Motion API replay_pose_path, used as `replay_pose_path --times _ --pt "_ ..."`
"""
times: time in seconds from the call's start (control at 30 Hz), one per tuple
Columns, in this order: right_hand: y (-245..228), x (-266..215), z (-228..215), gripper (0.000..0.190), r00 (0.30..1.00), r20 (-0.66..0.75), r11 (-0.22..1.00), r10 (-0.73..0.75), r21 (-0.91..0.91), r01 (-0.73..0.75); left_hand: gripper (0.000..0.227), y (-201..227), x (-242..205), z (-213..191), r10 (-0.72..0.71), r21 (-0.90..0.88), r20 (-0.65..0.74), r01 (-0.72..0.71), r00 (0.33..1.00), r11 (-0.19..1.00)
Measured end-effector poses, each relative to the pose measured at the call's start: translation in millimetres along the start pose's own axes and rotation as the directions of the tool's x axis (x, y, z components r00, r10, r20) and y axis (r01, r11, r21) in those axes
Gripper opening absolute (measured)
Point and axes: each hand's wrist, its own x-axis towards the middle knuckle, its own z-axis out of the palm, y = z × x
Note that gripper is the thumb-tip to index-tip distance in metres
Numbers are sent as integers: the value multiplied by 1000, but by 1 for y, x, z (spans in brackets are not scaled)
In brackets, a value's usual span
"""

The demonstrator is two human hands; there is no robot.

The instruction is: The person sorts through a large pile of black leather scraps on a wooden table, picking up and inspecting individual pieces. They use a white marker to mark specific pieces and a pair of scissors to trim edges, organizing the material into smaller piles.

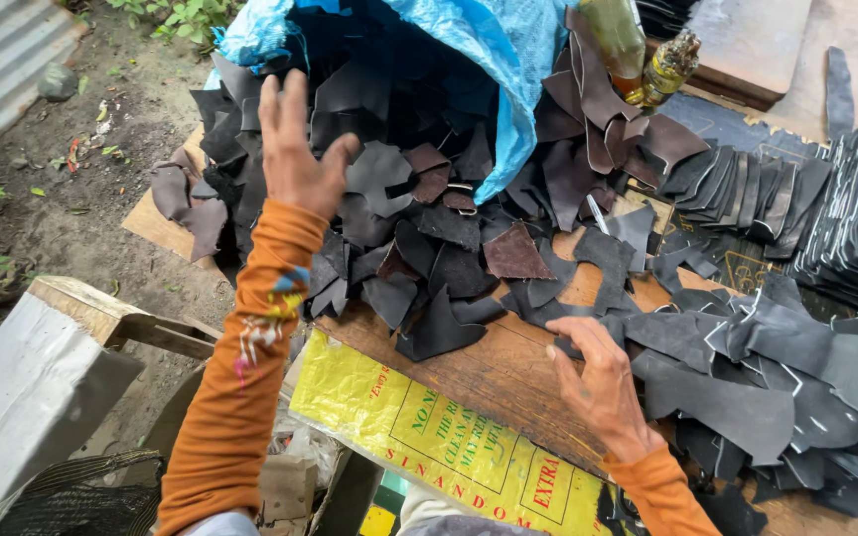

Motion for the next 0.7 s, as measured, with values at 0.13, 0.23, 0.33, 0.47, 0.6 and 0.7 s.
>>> replay_pose_path --times 0.13,0.23,0.33,0.47,0.6,0.7 --pt "27 26 15 32 999 -31 998 -8 -64 6 55 43 -61 16 299 -258 378 -211 876 943" --pt "45 57 38 40 993 -111 999 -27 -31 24 100 104 -141 17 380 -301 755 -232 535 925" --pt "59 85 58 59 974 -172 970 -148 -217 109 89 96 -164 26 414 -277 687 -312 597 909" --pt "77 95 51 44 989 -145 999 -9 -40 3 55 71 -164 36 366 -48 643 -442 673 896" --pt "80 67 5 34 954 -3 786 300 568 -245 37 61 -164 46 376 64 595 -508 710 859" --pt "70 24 -36 39 908 210 813 364 403 -419 28 56 -159 61 445 80 538 -569 716 818"
